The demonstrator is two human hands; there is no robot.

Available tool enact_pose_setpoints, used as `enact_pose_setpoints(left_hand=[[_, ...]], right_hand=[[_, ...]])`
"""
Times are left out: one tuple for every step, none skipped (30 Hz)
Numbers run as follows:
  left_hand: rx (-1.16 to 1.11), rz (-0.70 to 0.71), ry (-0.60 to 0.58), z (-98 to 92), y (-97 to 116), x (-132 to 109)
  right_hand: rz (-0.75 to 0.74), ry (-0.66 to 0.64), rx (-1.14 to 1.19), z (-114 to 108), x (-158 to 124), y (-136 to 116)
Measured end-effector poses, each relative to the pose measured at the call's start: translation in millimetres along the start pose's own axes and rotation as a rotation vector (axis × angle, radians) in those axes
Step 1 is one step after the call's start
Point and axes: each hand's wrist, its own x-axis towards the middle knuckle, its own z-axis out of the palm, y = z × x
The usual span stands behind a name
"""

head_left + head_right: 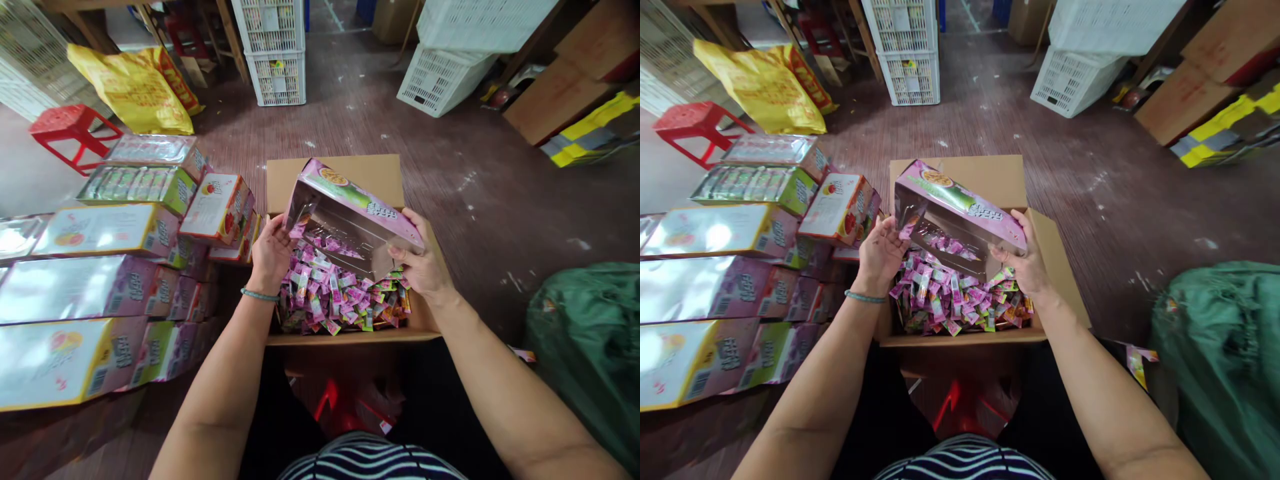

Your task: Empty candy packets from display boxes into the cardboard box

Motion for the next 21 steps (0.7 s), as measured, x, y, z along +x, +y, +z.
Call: enact_pose_setpoints(left_hand=[[-0.001,-0.035,0.005,-1.4,-2,2],[0.022,-0.062,-0.010,-2.8,-4,4],[0.057,-0.074,-0.048,-4.2,-6,5],[0.096,-0.073,-0.105,-5.4,-9,6],[0.129,-0.065,-0.170,-6.3,-11,6],[0.153,-0.064,-0.237,-6.9,-13,6],[0.166,-0.078,-0.299,-7.2,-14,5],[0.167,-0.110,-0.350,-7.1,-15,3],[0.155,-0.156,-0.386,-6.7,-16,2],[0.128,-0.202,-0.408,-5.9,-17,0],[0.087,-0.238,-0.418,-4.8,-18,-1],[0.040,-0.257,-0.414,-3.5,-19,-3],[-0.005,-0.258,-0.398,-2.0,-19,-5],[-0.039,-0.255,-0.379,-0.7,-19,-7],[-0.060,-0.250,-0.358,0.1,-17,-9],[-0.071,-0.247,-0.333,0.2,-14,-12],[-0.075,-0.241,-0.303,-0.7,-11,-16],[-0.073,-0.228,-0.267,-2.7,-6,-20],[-0.064,-0.204,-0.225,-5.2,0,-24],[-0.045,-0.163,-0.180,-7.8,5,-28],[-0.002,-0.106,-0.140,-9.3,8,-31]], right_hand=[[0.021,0.003,0.052,-1,0,-1],[0.044,0.004,0.101,-2,-1,-1],[0.071,-0.004,0.141,-2,-1,-3],[0.103,-0.024,0.167,-3,-2,-4],[0.137,-0.043,0.192,-3,-2,-6],[0.173,-0.058,0.218,-4,-3,-7],[0.208,-0.071,0.246,-4,-4,-9],[0.240,-0.083,0.273,-4,-5,-11],[0.268,-0.096,0.294,-4,-7,-13],[0.290,-0.112,0.304,-4,-8,-15],[0.308,-0.131,0.304,-3,-10,-17],[0.322,-0.153,0.298,-2,-11,-19],[0.332,-0.172,0.294,-1,-13,-21],[0.344,-0.190,0.296,0,-14,-22],[0.360,-0.209,0.309,1,-15,-23],[0.382,-0.230,0.333,2,-16,-23],[0.406,-0.251,0.361,3,-16,-23],[0.429,-0.269,0.388,5,-16,-22],[0.450,-0.282,0.411,7,-15,-21],[0.467,-0.289,0.430,10,-15,-20],[0.478,-0.292,0.449,13,-14,-20]])
